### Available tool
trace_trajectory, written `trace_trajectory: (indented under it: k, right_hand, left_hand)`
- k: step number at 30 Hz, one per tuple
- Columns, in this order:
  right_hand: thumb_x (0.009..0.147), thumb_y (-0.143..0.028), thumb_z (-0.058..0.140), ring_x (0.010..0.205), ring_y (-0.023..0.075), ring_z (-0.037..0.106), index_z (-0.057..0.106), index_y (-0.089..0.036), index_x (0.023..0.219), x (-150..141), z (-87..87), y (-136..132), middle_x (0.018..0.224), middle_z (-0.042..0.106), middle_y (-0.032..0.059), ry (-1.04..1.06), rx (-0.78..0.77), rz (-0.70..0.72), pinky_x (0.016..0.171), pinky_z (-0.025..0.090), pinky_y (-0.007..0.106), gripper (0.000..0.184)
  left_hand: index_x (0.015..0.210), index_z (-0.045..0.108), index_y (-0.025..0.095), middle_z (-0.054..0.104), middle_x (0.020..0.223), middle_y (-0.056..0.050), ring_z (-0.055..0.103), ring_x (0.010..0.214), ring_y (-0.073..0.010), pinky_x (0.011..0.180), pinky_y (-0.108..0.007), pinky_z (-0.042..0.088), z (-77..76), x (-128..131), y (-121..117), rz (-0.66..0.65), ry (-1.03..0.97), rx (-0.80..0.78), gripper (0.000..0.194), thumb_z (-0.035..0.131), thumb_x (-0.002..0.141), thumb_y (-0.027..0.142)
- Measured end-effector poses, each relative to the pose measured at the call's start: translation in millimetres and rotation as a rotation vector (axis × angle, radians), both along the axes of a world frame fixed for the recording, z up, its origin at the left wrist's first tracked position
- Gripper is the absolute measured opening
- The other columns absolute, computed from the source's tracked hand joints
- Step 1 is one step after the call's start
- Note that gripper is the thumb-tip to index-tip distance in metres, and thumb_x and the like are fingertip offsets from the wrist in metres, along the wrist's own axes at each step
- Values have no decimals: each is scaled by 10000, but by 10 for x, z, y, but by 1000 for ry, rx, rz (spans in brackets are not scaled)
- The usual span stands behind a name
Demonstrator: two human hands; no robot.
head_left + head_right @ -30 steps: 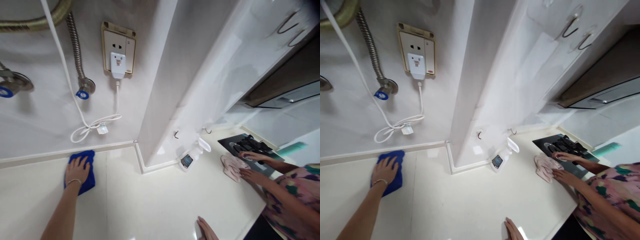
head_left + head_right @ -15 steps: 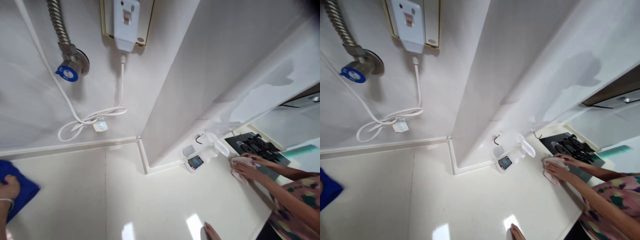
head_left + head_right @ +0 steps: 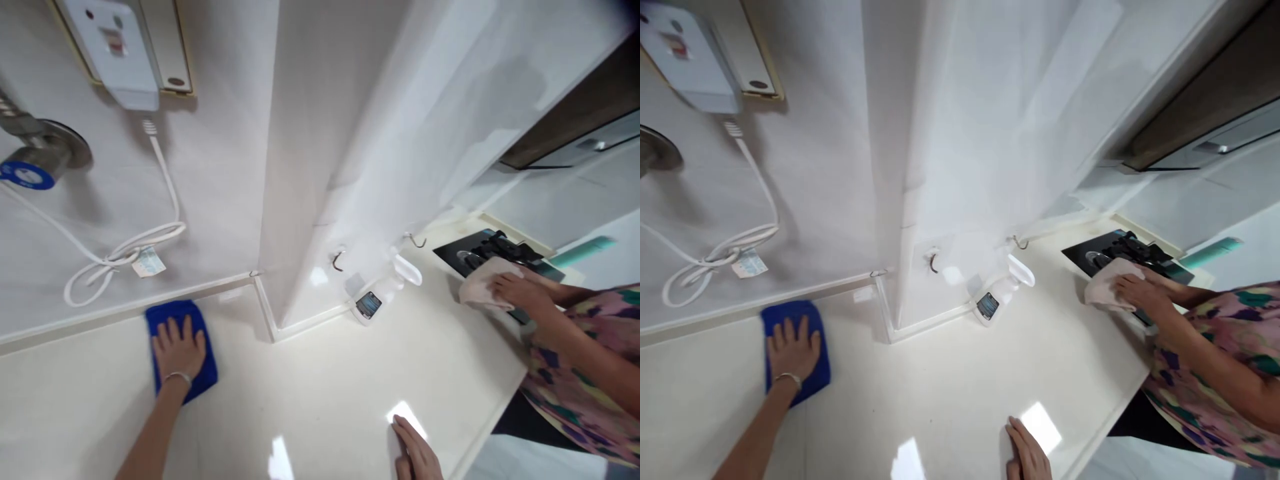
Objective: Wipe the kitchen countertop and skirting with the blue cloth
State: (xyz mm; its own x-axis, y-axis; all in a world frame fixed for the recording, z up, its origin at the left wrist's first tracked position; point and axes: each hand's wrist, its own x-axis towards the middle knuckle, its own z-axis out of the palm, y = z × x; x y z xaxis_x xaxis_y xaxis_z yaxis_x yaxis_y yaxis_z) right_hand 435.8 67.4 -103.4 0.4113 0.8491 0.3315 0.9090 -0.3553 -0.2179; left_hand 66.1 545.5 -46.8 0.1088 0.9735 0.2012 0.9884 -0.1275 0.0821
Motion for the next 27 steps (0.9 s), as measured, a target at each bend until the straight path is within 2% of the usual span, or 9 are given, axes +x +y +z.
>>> trace_trajectory:
  k: [2, 5, 7, 9, 13, 16, 22, 27]
  right_hand:
    - [917, -243, 453, 1304, 293, 537, 440, -276, 1430, -11, 0, 12, 1457, 524, 84, -15, 9, 18, 975, 561, 474, 515]
    - [922, -219, 454, 1312, 286, 532, 411, -268, 1451, -19, 4, 35, 1460, 520, 89, -31, 26, 34, 999, 551, 477, 533]
    - [921, -209, 457, 1309, 283, 536, 400, -264, 1458, -23, 7, 54, 1458, 521, 91, -39, 43, 36, 1002, 551, 474, 543]
    - [917, -204, 464, 1304, 279, 540, 405, -261, 1453, -24, 9, 77, 1455, 524, 92, -49, 59, 38, 998, 555, 464, 542]
    - [911, -195, 472, 1280, 264, 560, 427, -250, 1435, -27, 21, 127, 1433, 545, 91, -74, 96, 48, 980, 566, 432, 528]
    - [913, -187, 463, 1261, 255, 573, 435, -245, 1427, -43, 38, 160, 1405, 569, 88, -77, 145, 56, 974, 564, 425, 518]
    - [923, -198, 429, 1285, 258, 540, 430, -242, 1422, -93, 31, 204, 1415, 554, 94, -19, 205, 40, 1001, 532, 473, 500]
    - [901, -162, 430, 1301, 250, 512, 416, -225, 1423, -102, -9, 220, 1422, 539, 101, 2, 213, 49, 1030, 498, 482, 526]
  left_hand:
    - [1485, 400, 131, 304, 1583, -227, 156, 1499, -400, 1192, -599, 203, 33, 493, -173, -120, -18, -2, 595, 304, 955, 384]
    - [1493, 392, 161, 300, 1599, -185, 165, 1501, -388, 1214, -574, 170, 99, 1071, -269, -276, -72, -56, 592, 366, 942, 374]
    - [1498, 381, 165, 284, 1608, -178, 164, 1501, -389, 1220, -571, 154, 147, 1317, -270, -284, -101, -89, 591, 389, 934, 341]
    - [1502, 371, 165, 275, 1611, -175, 171, 1500, -389, 1219, -572, 160, 176, 1433, -270, -258, -107, -97, 591, 391, 930, 312]
    - [1498, 379, 181, 313, 1599, -159, 215, 1491, -376, 1211, -556, 208, 147, 1379, -420, -287, -77, -54, 575, 386, 942, 328]
    - [1490, 389, 166, 328, 1587, -179, 229, 1484, -387, 1210, -561, 211, 87, 1283, -732, -297, -43, -14, 575, 399, 941, 336]
    - [1472, 408, 172, 337, 1580, -186, 253, 1474, -389, 1200, -563, 246, -5, 1160, -1681, -322, -15, 52, 556, 409, 930, 298]
    - [1476, 390, 229, 382, 1569, -137, 225, 1489, -364, 1201, -576, 255, -94, 1090, -2529, -397, -40, 95, 571, 436, 910, 285]
